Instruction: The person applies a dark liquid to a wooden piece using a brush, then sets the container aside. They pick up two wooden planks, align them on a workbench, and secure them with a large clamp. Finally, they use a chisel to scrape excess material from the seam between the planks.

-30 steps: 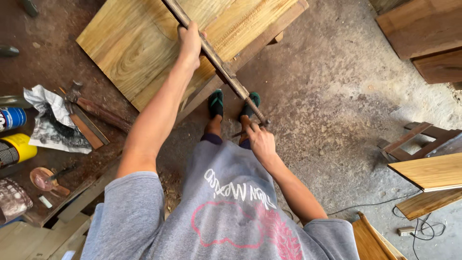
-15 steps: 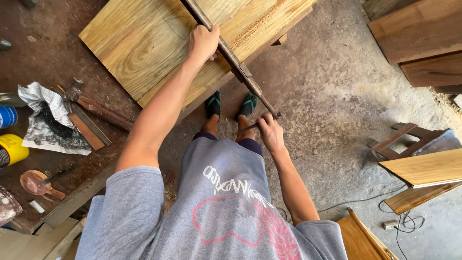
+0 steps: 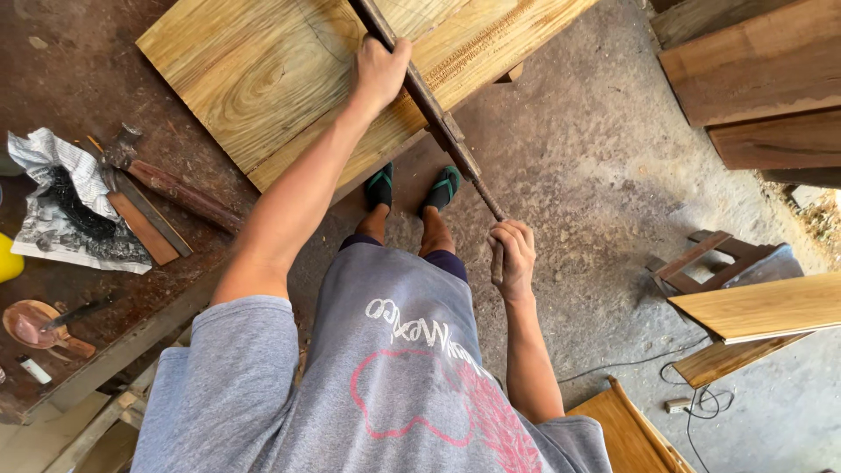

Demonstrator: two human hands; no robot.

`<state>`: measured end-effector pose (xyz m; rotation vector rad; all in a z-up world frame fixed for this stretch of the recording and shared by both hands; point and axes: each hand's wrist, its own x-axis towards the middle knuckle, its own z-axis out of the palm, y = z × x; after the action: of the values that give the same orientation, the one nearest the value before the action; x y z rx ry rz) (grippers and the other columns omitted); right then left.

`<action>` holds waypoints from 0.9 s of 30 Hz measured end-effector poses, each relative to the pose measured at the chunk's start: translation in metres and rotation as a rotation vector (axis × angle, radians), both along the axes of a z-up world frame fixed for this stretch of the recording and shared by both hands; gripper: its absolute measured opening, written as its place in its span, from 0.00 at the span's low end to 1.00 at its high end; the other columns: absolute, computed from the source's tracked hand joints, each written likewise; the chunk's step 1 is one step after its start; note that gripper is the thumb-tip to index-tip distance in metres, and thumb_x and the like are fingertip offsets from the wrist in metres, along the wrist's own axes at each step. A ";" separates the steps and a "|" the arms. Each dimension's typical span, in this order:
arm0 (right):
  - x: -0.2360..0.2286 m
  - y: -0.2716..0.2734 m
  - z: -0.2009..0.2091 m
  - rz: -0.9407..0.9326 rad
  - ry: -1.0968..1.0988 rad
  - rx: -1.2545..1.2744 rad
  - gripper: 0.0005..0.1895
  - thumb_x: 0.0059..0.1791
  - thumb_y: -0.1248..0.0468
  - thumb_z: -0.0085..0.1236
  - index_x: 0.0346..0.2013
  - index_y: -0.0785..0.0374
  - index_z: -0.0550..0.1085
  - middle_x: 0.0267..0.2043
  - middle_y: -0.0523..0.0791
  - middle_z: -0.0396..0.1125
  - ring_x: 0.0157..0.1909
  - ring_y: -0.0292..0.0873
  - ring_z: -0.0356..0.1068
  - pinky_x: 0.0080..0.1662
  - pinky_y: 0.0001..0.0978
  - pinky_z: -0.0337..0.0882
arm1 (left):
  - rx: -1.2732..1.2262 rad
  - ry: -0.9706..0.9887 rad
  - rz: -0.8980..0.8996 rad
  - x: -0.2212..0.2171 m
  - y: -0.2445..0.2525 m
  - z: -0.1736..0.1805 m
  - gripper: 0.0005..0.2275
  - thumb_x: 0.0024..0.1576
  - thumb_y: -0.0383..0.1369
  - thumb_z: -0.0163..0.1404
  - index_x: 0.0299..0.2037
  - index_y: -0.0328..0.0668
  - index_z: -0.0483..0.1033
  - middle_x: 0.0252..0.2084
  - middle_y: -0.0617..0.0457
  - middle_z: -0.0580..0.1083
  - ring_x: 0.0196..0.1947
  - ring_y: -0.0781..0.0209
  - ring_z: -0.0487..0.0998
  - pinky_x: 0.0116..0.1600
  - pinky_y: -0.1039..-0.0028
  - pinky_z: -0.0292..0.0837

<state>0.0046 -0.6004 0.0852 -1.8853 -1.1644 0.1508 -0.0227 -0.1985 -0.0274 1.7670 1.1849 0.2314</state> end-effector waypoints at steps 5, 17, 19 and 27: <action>0.002 -0.008 -0.017 -0.019 0.028 0.046 0.06 0.53 0.66 0.56 0.40 0.67 0.72 0.43 0.49 0.73 0.50 0.50 0.72 0.51 0.44 0.74 | 0.156 -0.026 0.078 -0.003 -0.005 -0.032 0.19 0.62 0.48 0.45 0.22 0.48 0.65 0.24 0.55 0.70 0.24 0.64 0.70 0.30 0.65 0.71; 0.076 0.018 -0.100 -0.476 0.903 0.235 0.32 0.59 0.63 0.53 0.75 0.59 0.51 0.45 0.49 0.72 0.29 0.38 0.71 0.32 0.32 0.76 | 0.010 0.108 0.033 0.000 -0.004 -0.029 0.18 0.63 0.54 0.39 0.28 0.53 0.61 0.29 0.58 0.61 0.29 0.62 0.62 0.33 0.71 0.66; 0.080 0.017 -0.125 -0.495 0.965 0.196 0.26 0.60 0.60 0.51 0.73 0.62 0.64 0.48 0.51 0.73 0.31 0.39 0.73 0.35 0.31 0.76 | -0.016 0.120 0.032 -0.003 -0.004 -0.031 0.19 0.63 0.54 0.39 0.28 0.53 0.61 0.29 0.59 0.60 0.29 0.63 0.62 0.33 0.71 0.66; 0.087 0.001 -0.155 -0.453 0.492 -0.037 0.24 0.63 0.51 0.39 0.66 0.61 0.72 0.78 0.55 0.43 0.69 0.48 0.62 0.67 0.47 0.65 | -0.049 0.050 0.063 0.001 -0.005 -0.029 0.15 0.62 0.49 0.44 0.29 0.51 0.62 0.28 0.60 0.60 0.26 0.66 0.62 0.32 0.72 0.70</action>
<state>0.0918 -0.5991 -0.0699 -1.9455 -0.3961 0.3599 -0.0217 -0.2036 -0.0566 1.7025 1.2729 0.1950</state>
